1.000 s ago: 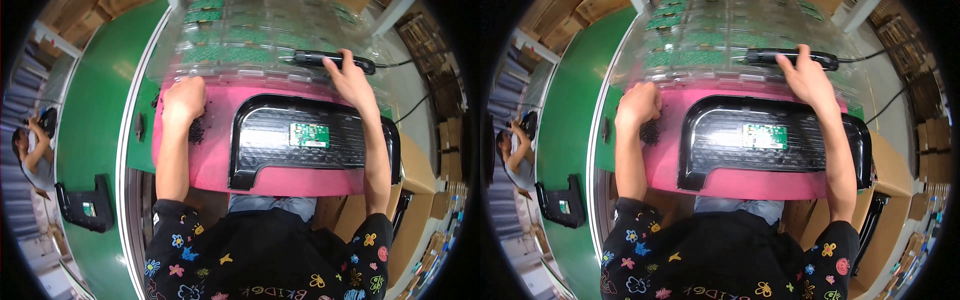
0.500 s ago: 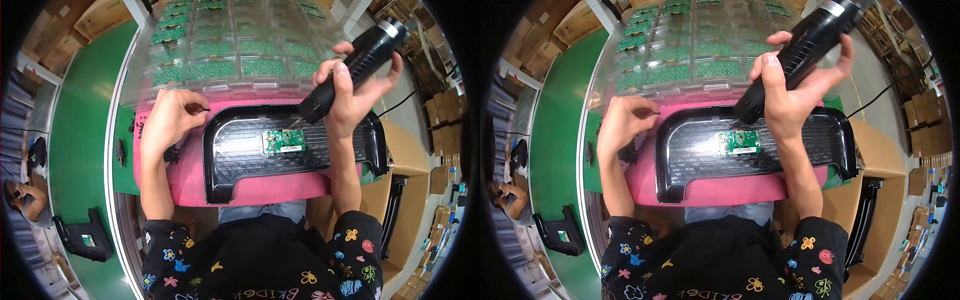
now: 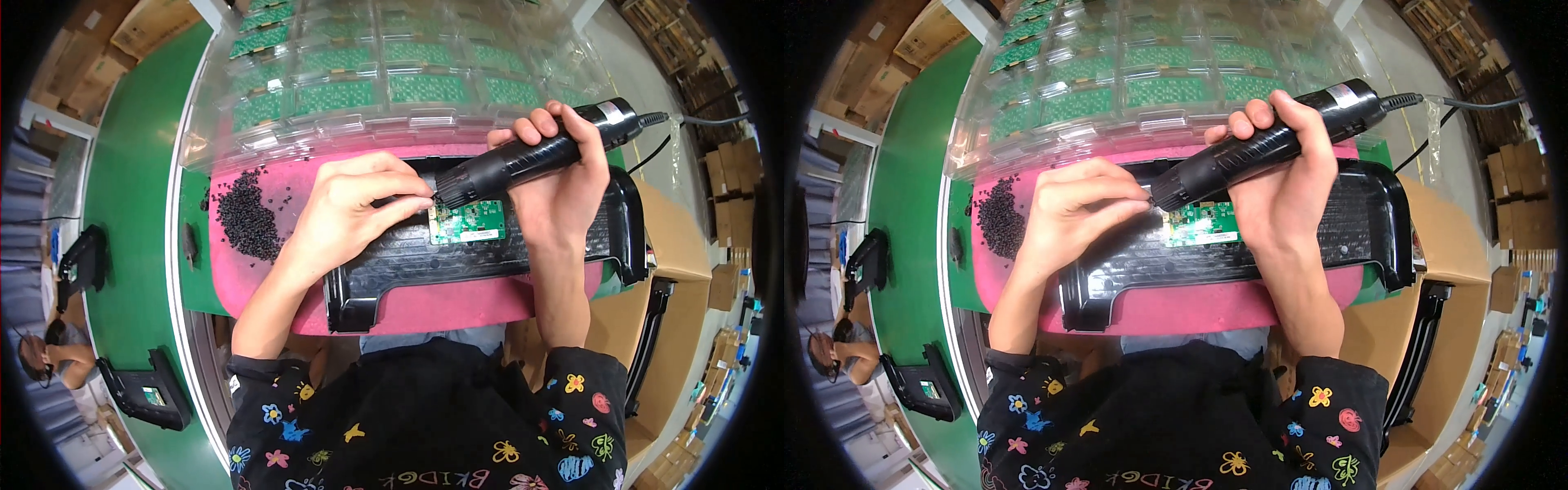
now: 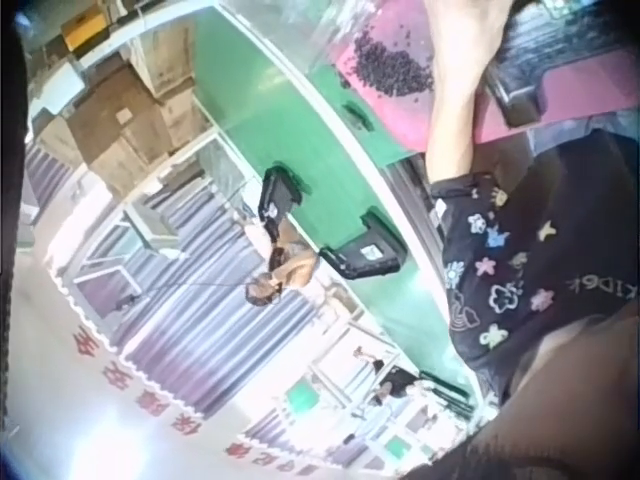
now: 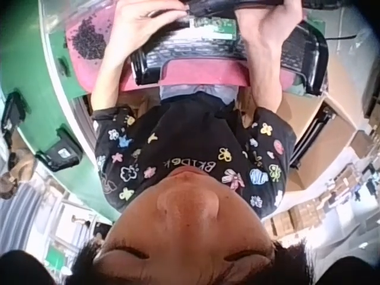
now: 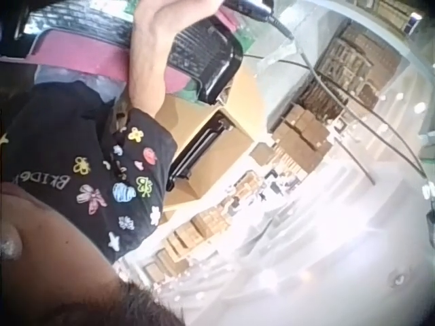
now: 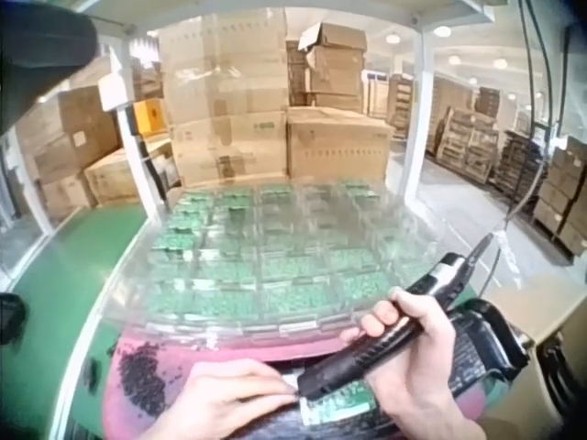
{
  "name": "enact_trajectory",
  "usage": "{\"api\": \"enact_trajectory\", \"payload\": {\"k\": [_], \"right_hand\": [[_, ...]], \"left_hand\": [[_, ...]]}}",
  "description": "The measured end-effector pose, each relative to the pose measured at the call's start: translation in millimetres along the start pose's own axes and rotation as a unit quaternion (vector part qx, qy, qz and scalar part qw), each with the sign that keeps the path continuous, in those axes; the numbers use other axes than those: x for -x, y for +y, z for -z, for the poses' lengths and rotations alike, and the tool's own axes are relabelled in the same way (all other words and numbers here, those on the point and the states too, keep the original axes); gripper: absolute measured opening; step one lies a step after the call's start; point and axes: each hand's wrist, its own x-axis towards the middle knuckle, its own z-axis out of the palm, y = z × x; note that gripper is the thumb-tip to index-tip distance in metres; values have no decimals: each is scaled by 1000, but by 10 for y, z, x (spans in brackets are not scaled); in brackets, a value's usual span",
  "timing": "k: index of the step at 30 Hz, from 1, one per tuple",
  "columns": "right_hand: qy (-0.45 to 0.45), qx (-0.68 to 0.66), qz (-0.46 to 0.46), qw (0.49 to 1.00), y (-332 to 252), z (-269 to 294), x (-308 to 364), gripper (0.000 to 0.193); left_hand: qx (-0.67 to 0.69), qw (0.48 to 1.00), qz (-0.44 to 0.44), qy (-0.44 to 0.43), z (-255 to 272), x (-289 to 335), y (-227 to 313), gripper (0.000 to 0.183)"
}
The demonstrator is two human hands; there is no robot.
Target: Assembling circuit boards into plastic housings using an electric screwdriver.
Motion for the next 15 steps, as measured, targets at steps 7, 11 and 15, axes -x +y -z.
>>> {"api": "enact_trajectory", "payload": {"k": [7,11,15], "right_hand": [[-103,-25,57,993,-118,79,51,17],[-110,-11,119,987,-219,35,112,22],[-158,-44,117,979,-227,71,134,25]], "left_hand": [[62,992,112,-15,-65,38,8,14],[142,977,158,-7,-54,38,24,14],[208,959,190,-27,-126,32,36,14]]}}
